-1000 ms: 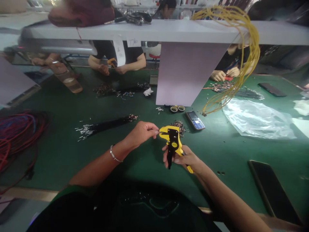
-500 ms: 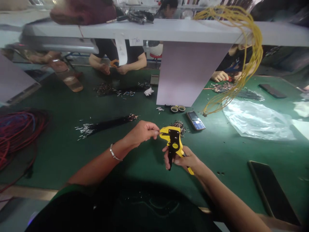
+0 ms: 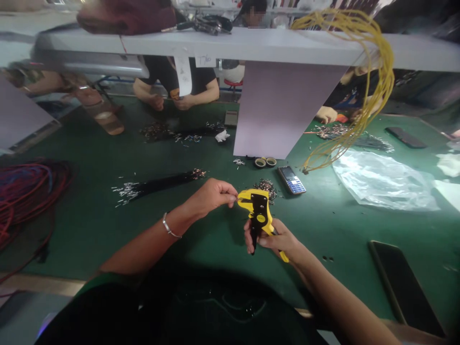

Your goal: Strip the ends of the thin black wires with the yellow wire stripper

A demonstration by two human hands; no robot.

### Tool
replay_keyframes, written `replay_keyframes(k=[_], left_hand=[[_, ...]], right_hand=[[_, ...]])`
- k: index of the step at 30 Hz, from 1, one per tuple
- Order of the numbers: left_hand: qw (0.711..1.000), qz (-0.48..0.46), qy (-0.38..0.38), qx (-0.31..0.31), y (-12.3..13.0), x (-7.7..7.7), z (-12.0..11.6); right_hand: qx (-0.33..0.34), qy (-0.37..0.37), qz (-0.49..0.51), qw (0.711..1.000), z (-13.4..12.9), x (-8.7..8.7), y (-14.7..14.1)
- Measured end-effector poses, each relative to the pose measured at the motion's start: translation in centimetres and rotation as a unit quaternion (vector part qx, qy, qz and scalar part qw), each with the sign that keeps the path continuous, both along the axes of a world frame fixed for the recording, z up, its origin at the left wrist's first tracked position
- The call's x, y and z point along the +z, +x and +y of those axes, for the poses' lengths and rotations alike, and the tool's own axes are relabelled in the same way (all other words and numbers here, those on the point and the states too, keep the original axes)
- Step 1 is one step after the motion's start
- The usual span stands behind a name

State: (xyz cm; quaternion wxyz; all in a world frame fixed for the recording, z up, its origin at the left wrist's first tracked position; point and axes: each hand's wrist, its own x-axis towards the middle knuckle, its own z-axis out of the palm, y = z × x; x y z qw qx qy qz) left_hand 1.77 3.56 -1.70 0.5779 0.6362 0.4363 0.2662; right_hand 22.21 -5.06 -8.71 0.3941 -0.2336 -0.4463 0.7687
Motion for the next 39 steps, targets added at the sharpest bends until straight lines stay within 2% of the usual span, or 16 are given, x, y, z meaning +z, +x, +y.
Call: replay_keyframes(k=[14, 26, 32, 39], left_hand=[[0.999, 0.027, 0.007, -0.026, -0.3, 0.0, 0.2], [0.999, 0.030, 0.004, -0.028, -0.4, -0.5, 0.5], [0.998, 0.035, 0.024, -0.039, -0.5, -1.5, 1.0], [0.999, 0.037, 0.024, -0.029, 0.0, -2.9, 1.6]], right_hand=[[-0.026, -0.023, 0.004, 0.999, -0.4, 0.2, -0.2], [-0.045, -0.035, -0.017, 0.998, -0.7, 0.3, -0.4], [-0.061, -0.048, -0.030, 0.997, -0.8, -0.1, -0.4], [-0.101, -0.045, -0.075, 0.991, -0.5, -1.3, -0.9]])
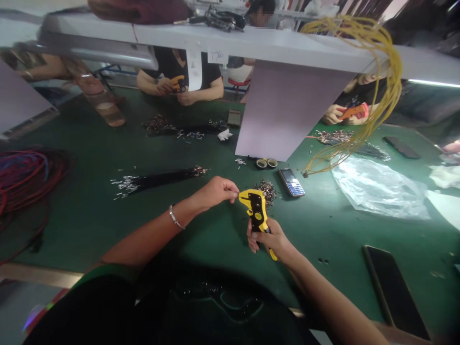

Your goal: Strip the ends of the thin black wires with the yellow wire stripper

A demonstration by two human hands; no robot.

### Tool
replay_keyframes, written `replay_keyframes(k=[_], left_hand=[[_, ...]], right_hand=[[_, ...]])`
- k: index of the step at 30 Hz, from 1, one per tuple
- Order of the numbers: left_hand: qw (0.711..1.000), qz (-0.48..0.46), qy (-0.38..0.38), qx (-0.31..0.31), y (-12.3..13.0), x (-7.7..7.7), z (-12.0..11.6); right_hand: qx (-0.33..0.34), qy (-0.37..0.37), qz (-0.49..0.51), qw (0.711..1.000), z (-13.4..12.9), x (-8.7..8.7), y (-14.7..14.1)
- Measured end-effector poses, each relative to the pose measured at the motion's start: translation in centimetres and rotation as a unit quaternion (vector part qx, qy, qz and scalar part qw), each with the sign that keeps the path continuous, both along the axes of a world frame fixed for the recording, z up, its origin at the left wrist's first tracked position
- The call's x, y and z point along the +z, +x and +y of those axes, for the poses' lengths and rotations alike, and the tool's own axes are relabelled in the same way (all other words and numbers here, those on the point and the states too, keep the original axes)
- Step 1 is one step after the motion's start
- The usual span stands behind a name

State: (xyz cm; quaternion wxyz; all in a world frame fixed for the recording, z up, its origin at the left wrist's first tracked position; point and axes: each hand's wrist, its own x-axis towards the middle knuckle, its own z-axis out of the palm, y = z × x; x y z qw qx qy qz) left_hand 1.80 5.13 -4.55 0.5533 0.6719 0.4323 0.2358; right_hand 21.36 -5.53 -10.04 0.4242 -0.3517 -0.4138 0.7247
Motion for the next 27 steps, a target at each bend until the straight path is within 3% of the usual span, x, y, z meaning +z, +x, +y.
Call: replay_keyframes(k=[5, 7, 10, 11, 13, 15, 17, 22, 27], left_hand=[[0.999, 0.039, 0.029, 0.003, -0.1, -0.6, 0.6], [0.991, 0.069, 0.108, 0.036, -0.3, -0.4, 0.7], [0.942, 0.098, 0.289, 0.139, -0.1, 0.4, -0.4], [0.933, 0.088, 0.316, 0.148, 0.1, 0.7, -1.1], [0.957, 0.050, 0.269, 0.098, 0.9, 1.0, -2.8], [0.990, -0.016, 0.142, -0.010, 1.9, 0.8, -4.7], [0.993, -0.077, 0.046, -0.075, 3.0, 0.2, -6.2], [0.979, -0.175, -0.098, -0.038, 4.6, -2.0, -8.3], [0.981, -0.169, -0.090, -0.005, 4.8, -3.1, -9.1]], right_hand=[[-0.010, 0.013, -0.029, 0.999, 0.2, -0.5, -0.3], [-0.027, 0.022, -0.037, 0.999, 0.2, -0.6, -0.4], [-0.075, 0.040, -0.055, 0.995, 0.4, -0.6, -0.3], [-0.093, 0.049, -0.068, 0.992, 0.4, -0.6, -0.3], [-0.123, 0.074, -0.109, 0.984, 0.4, -0.4, -0.2], [-0.153, 0.115, -0.157, 0.969, 0.1, -0.1, -0.1], [-0.180, 0.174, -0.196, 0.948, -0.3, 0.0, -0.1], [-0.167, 0.259, -0.252, 0.917, -1.5, -0.4, -1.2], [-0.180, 0.227, -0.286, 0.913, -1.9, -1.0, -2.5]])
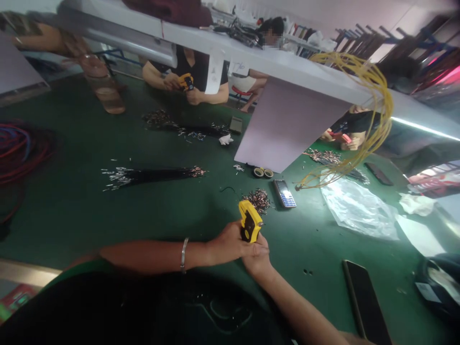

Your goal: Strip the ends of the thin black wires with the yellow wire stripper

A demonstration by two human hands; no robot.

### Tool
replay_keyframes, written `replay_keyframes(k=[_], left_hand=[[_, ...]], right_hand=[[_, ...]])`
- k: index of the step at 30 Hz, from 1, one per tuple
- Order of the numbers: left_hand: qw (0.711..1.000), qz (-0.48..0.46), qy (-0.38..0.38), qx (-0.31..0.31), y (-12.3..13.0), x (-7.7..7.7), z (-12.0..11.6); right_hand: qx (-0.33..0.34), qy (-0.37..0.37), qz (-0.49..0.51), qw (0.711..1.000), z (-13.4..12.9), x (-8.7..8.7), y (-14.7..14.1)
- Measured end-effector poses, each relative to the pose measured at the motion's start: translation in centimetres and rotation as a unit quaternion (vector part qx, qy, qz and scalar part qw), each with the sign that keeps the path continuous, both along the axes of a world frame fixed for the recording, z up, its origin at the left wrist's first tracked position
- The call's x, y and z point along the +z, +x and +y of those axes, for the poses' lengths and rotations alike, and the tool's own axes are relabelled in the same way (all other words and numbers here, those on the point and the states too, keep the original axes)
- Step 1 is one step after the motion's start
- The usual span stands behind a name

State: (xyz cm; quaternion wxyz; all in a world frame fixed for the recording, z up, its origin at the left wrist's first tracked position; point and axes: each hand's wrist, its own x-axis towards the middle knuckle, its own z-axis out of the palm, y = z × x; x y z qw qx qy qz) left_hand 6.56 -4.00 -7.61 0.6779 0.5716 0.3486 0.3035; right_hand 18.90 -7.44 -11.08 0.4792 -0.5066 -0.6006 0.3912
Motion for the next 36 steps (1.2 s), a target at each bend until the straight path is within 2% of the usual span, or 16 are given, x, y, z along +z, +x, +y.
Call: replay_keyframes(k=[4, 13, 23, 27, 31, 36], left_hand=[[1.000, -0.002, 0.024, 0.008, 0.0, 0.4, -0.2], [0.998, 0.038, 0.041, 0.009, -0.1, 1.3, 0.4], [0.997, 0.050, 0.057, 0.021, 0.3, 0.2, 0.7], [0.996, 0.058, 0.060, 0.022, 0.5, -0.3, 0.9], [0.995, 0.085, 0.057, 0.019, 0.5, -0.3, 1.0], [0.993, 0.109, 0.036, -0.027, 0.4, -0.1, 1.2]], right_hand=[[0.002, -0.018, 0.015, 1.000, 0.0, -0.3, -0.2], [-0.030, -0.006, 0.046, 0.998, 0.2, -1.6, -0.5], [-0.054, -0.009, 0.065, 0.996, 0.5, -1.7, -0.8], [-0.054, -0.006, 0.065, 0.996, 0.7, -1.4, -0.9], [-0.066, -0.017, 0.083, 0.994, 0.6, -1.0, -1.3], [-0.064, -0.048, 0.111, 0.991, 0.6, -0.8, -1.5]])
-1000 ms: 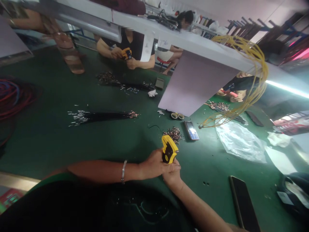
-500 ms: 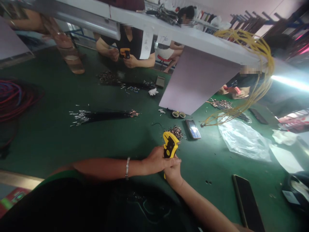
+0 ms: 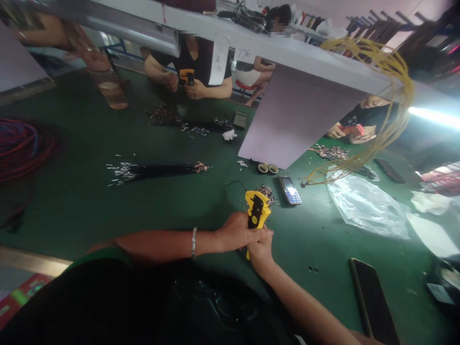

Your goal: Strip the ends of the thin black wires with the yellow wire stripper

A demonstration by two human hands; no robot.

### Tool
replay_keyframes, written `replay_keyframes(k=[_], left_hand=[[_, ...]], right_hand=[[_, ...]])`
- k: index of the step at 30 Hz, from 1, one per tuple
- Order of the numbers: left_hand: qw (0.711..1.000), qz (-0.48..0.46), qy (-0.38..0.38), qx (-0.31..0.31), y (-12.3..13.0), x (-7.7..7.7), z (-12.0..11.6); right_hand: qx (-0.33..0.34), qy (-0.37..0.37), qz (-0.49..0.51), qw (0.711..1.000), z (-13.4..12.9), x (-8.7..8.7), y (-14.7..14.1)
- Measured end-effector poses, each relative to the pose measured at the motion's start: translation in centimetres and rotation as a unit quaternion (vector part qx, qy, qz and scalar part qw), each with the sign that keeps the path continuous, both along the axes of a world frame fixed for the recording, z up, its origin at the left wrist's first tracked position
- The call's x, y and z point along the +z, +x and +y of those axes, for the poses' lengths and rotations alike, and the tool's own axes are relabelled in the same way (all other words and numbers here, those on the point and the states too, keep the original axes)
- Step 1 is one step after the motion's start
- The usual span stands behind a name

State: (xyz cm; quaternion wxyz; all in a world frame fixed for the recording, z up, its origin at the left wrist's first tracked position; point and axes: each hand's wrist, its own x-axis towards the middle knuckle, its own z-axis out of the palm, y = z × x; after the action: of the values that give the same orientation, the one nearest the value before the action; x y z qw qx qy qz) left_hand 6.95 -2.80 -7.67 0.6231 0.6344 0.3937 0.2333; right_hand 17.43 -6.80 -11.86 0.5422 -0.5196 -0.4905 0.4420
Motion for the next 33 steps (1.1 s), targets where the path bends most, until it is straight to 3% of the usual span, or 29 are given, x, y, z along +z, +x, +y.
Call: replay_keyframes(k=[3, 6, 8, 11, 14, 19, 21, 22, 25, 27, 29, 33], left_hand=[[0.998, -0.017, -0.055, -0.021, -0.2, 0.1, 0.7], [0.988, -0.041, -0.115, -0.092, -1.0, 0.8, 2.3], [0.990, -0.029, -0.086, -0.107, -2.0, 1.5, 3.8], [0.997, 0.015, -0.072, 0.021, -3.6, 2.7, 5.9], [0.992, 0.063, 0.041, 0.101, -4.8, 4.1, 7.3], [0.994, 0.093, 0.022, -0.056, -7.1, 7.5, 7.2], [0.994, 0.070, 0.019, -0.084, -8.3, 9.2, 6.7], [0.996, 0.046, 0.027, -0.066, -8.9, 10.0, 6.5], [0.994, -0.026, 0.082, 0.069, -10.2, 11.3, 6.5], [0.982, -0.019, 0.114, 0.153, -10.5, 10.8, 7.3], [0.970, 0.002, 0.145, 0.196, -10.4, 9.2, 8.8], [0.975, 0.070, 0.112, 0.180, -9.7, 5.4, 12.3]], right_hand=[[0.031, 0.001, 0.012, 0.999, 0.3, 0.2, 0.4], [0.061, -0.016, 0.047, 0.997, 0.5, 0.6, 1.1], [0.085, -0.049, 0.076, 0.992, 0.5, 0.9, 1.5], [0.099, -0.068, 0.160, 0.980, 0.5, 1.4, 1.8], [0.100, -0.062, 0.186, 0.976, 0.5, 1.9, 2.0], [0.095, -0.055, 0.170, 0.979, 1.0, 2.0, 2.5], [0.093, -0.052, 0.150, 0.983, 1.2, 1.7, 2.9], [0.094, -0.050, 0.140, 0.984, 1.3, 1.6, 3.1], [0.108, -0.039, 0.107, 0.988, 1.4, 1.4, 3.5], [0.108, -0.029, 0.074, 0.991, 1.3, 1.4, 3.6], [0.099, -0.018, 0.036, 0.994, 1.3, 1.5, 3.7], [0.071, 0.019, -0.045, 0.996, 1.3, 1.7, 4.1]])
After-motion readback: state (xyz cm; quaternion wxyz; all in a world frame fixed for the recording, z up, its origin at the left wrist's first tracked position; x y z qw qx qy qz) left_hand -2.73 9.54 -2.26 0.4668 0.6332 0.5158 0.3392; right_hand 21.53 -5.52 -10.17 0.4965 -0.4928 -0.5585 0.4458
